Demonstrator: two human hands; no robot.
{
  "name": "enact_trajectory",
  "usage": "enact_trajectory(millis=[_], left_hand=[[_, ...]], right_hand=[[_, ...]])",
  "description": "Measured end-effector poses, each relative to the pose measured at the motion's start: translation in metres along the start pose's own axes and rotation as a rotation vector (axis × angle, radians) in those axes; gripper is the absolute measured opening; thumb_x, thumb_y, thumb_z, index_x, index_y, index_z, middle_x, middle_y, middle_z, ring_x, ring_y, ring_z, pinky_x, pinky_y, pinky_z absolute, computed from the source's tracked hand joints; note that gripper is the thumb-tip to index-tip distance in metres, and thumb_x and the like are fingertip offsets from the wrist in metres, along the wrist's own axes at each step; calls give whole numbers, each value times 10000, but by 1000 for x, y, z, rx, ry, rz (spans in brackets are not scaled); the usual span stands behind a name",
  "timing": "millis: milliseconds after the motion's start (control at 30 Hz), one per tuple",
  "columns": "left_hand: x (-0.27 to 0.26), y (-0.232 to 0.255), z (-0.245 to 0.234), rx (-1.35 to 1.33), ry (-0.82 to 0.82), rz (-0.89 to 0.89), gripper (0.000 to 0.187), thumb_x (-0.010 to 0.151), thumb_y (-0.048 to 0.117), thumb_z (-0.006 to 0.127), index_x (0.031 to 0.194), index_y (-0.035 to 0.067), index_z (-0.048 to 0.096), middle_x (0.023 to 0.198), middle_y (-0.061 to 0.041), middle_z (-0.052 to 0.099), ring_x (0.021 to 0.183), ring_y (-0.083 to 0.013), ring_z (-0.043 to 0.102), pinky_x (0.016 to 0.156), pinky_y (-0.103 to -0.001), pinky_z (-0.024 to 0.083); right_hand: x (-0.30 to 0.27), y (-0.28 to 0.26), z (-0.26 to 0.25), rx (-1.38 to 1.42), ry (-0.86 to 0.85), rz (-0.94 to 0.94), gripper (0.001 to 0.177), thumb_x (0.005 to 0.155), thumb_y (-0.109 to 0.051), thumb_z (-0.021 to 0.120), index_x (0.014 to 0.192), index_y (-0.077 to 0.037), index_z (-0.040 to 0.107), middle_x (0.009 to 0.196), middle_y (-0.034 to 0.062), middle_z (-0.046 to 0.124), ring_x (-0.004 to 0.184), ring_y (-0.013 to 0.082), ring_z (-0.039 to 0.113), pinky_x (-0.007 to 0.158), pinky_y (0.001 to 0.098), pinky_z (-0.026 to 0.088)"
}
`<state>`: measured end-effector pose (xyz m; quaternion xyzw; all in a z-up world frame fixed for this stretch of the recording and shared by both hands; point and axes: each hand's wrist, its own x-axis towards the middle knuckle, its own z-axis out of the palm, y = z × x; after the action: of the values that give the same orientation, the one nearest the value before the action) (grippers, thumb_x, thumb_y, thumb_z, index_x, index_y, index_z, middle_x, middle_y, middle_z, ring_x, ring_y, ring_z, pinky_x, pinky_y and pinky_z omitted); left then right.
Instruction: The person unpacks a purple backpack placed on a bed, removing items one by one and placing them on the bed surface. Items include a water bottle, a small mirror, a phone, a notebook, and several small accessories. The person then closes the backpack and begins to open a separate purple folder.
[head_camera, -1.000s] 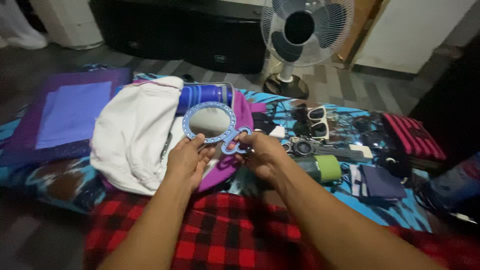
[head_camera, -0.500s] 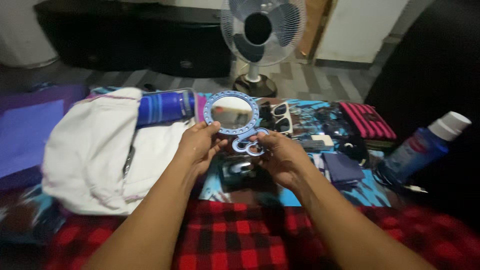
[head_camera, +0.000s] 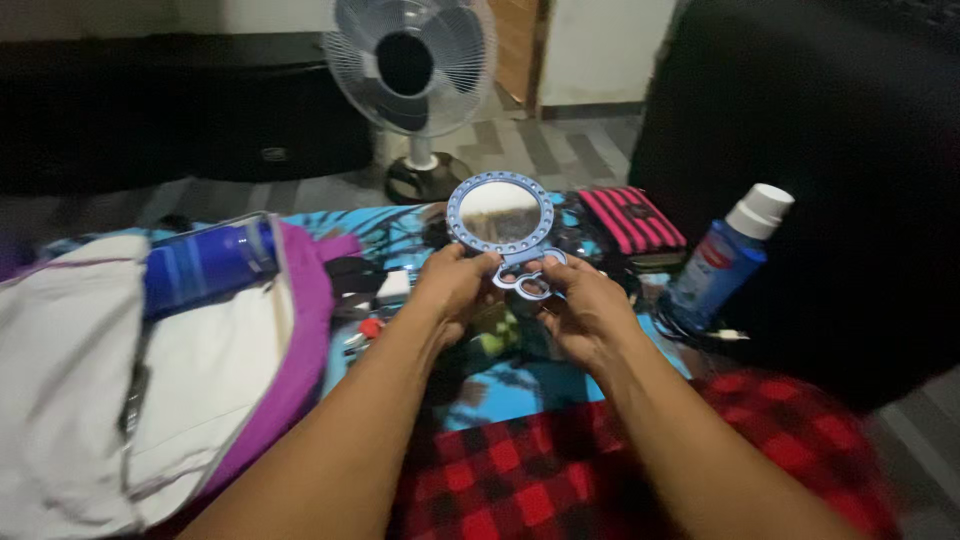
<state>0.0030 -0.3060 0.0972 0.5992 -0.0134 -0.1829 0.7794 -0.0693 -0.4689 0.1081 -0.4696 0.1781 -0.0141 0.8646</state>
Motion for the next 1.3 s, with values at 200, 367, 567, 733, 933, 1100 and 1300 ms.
enact_trajectory(millis=[200,367,567,733,933,1100,1300], left_hand=[[47,-16,58,-118,-83,-23,235,927,60,651,1158,26,634,907,-71,717,676,-167,683,537,-302,548],[90,-27,103,34,-60,-55,189,930,76,658,1114,32,663,855,-100,723,606,-199,650,473,-323,501],[151,-48,152,123,-65,-35,193,924,51,664,1112,9,670,883,-114,733,644,-208,702,482,-323,550],[182,-62,180,118,-42,-70,203,915,97,704,1087,-9,682,865,-115,737,631,-210,687,500,-340,555],[179,-61,199,342,51,-120,294,874,177,780,1027,-69,735,901,-162,772,669,-229,708,551,-381,545],[170,-54,199,706,128,-76,530,819,299,873,1131,-86,685,1044,-232,725,852,-336,731,706,-454,602],[172,-51,200,596,41,-203,530,822,310,838,1147,-81,688,1013,-222,730,812,-336,722,675,-491,585]], right_hand=[[28,-16,-50,72,-10,-85,198,1026,-172,525,1062,-43,672,967,100,734,833,203,671,713,332,512],[68,-31,-82,249,232,-102,120,1006,-135,600,1056,-35,643,929,100,683,823,229,662,775,381,545],[90,-46,-107,374,365,-100,146,948,-20,554,1076,-51,617,980,118,650,839,260,661,836,410,572],[108,-53,-122,407,411,-97,146,953,-28,536,1071,-51,618,983,124,656,851,257,669,824,384,585],[138,-54,-140,372,494,-84,159,956,-22,500,1074,-37,606,981,172,666,852,292,676,757,375,587],[148,-56,-141,540,526,-42,188,987,-26,521,1146,29,604,1051,188,634,906,289,670,800,406,631],[131,-67,-122,648,522,-56,288,940,-16,481,1211,-32,574,1188,198,621,1013,341,648,899,500,563]])
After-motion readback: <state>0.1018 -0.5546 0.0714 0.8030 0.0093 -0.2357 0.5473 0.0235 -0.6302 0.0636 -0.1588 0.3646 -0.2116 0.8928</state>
